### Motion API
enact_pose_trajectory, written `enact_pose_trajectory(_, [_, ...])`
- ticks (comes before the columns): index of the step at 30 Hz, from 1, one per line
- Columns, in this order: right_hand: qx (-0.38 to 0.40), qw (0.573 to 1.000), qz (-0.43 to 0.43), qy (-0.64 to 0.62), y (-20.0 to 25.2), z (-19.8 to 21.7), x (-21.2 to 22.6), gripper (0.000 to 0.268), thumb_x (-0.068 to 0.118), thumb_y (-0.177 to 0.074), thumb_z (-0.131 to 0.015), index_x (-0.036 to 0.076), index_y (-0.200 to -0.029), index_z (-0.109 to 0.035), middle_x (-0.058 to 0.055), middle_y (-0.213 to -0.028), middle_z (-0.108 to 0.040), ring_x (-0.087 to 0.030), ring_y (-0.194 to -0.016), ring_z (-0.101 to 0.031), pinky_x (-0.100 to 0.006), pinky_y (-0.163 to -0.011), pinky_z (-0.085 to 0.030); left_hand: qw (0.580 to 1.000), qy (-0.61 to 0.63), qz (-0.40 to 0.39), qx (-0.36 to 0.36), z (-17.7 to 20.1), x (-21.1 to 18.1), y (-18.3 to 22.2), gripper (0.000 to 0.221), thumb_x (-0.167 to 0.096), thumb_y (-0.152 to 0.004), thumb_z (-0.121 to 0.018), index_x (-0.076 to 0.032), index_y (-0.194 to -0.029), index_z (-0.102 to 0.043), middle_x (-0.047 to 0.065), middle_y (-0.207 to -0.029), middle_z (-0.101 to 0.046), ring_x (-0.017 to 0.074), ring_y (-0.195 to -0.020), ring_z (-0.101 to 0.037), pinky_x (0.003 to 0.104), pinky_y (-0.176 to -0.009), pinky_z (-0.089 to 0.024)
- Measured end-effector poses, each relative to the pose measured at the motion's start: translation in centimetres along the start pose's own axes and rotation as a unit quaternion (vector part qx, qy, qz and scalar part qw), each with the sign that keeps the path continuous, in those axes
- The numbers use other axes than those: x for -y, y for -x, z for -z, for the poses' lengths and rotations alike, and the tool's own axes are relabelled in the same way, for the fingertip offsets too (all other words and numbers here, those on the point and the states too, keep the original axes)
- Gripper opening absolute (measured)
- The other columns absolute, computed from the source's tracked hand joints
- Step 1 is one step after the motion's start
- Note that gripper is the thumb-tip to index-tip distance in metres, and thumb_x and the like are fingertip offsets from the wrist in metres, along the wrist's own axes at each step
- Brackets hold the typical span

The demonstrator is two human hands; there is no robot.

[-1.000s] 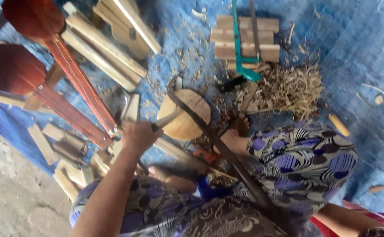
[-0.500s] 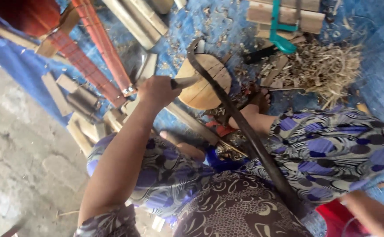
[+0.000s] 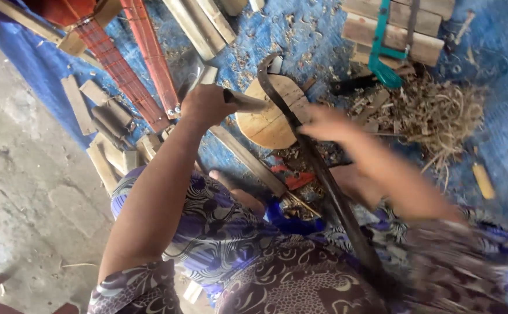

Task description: Using a hand saw and carving tools to shape wooden components for instrument repair.

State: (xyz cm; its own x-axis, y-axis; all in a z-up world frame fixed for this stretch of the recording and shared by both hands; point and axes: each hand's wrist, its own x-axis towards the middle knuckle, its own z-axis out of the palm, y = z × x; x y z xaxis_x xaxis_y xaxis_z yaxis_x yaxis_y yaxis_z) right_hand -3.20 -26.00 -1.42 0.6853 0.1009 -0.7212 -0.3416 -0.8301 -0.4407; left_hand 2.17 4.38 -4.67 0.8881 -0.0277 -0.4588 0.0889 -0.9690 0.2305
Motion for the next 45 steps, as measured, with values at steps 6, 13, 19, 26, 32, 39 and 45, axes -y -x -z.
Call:
enact_pose_trajectory(6, [-0.077, 0.990, 0.052, 0.109, -22.6, -14.9, -8.0, 0.039, 0.010, -0.098, -0.041, -0.001, -0.136, -0.043, -0.025, -0.123, -0.053, -0.047, -0.110, -0.066, -0.059, -0.089, -0.056, 1.000, -0.021, -0.015, 0.017, 0.7, -0.1, 0.8, 0.026, -0.034, -0.081, -0.067, -0.009, -0.076, -0.072, 0.004, -0.054, -0.065, 0.0276, -0.064, -0.074, 0.043, -0.067, -0.062])
enact_pose_trajectory(13, [0.030, 0.971, 0.189, -0.143, -5.3, -6.6, -1.2, 0.041, 0.037, -0.106, -0.049, 0.000, -0.118, -0.060, -0.011, -0.066, -0.066, -0.029, -0.060, -0.071, -0.040, -0.064, -0.057, 1.000, 0.027, -0.001, 0.005, 0.3, 0.0, 1.2, 0.036, -0.041, -0.083, -0.070, -0.006, -0.089, -0.075, 0.011, -0.068, -0.070, 0.0337, -0.077, -0.075, 0.047, -0.072, -0.062])
enact_pose_trajectory(19, [0.024, 0.958, 0.259, -0.120, 4.7, -5.4, 3.8, 0.024, 0.013, -0.096, -0.047, 0.006, -0.114, -0.060, -0.004, -0.054, -0.069, -0.020, -0.047, -0.071, -0.034, -0.053, -0.059, 1.000, -0.024, -0.012, -0.007, 0.0, -1.7, 2.4, 0.037, -0.043, -0.084, -0.073, -0.009, -0.096, -0.077, 0.011, -0.075, -0.072, 0.0306, -0.078, -0.075, 0.042, -0.069, -0.064])
enact_pose_trajectory(26, [0.020, 0.972, 0.218, -0.089, -1.1, -9.6, 1.6, 0.021, 0.009, -0.098, -0.047, 0.003, -0.109, -0.064, -0.008, -0.056, -0.067, -0.021, -0.048, -0.070, -0.034, -0.049, -0.059, 0.999, -0.026, -0.018, -0.011, -1.0, -1.0, 2.4, 0.036, -0.041, -0.087, -0.075, -0.008, -0.101, -0.077, 0.014, -0.083, -0.072, 0.0318, -0.082, -0.075, 0.042, -0.070, -0.065])
enact_pose_trajectory(32, [0.024, 0.966, 0.246, -0.076, 5.6, -5.4, 5.5, 0.033, 0.019, -0.105, -0.040, -0.006, -0.113, -0.060, -0.008, -0.054, -0.068, -0.020, -0.047, -0.072, -0.031, -0.047, -0.060, 1.000, -0.023, 0.006, 0.013, -1.4, -0.9, 2.2, 0.038, -0.042, -0.085, -0.076, -0.007, -0.101, -0.076, 0.015, -0.083, -0.072, 0.0330, -0.082, -0.075, 0.044, -0.068, -0.065])
enact_pose_trajectory(39, [0.044, 0.993, 0.104, -0.025, -0.1, -8.6, 1.9, 0.043, 0.022, -0.099, -0.049, -0.012, -0.124, -0.058, -0.039, -0.114, -0.067, -0.054, -0.114, -0.064, -0.064, -0.098, -0.049, 0.999, -0.041, 0.007, 0.029, -1.1, -0.7, 1.7, 0.041, -0.044, -0.084, -0.074, -0.005, -0.098, -0.077, 0.014, -0.078, -0.073, 0.0303, -0.077, -0.075, 0.044, -0.073, -0.064])
enact_pose_trajectory(45, [0.036, 0.953, 0.267, -0.136, 3.7, -6.7, 4.0, 0.019, 0.013, -0.101, -0.045, 0.004, -0.110, -0.058, -0.008, -0.057, -0.069, -0.020, -0.045, -0.070, -0.030, -0.041, -0.057, 0.997, -0.010, 0.055, 0.057, -0.5, -0.5, 1.3, 0.044, -0.049, -0.085, -0.074, -0.008, -0.100, -0.076, 0.008, -0.077, -0.073, 0.0317, -0.087, -0.076, 0.049, -0.080, -0.061])
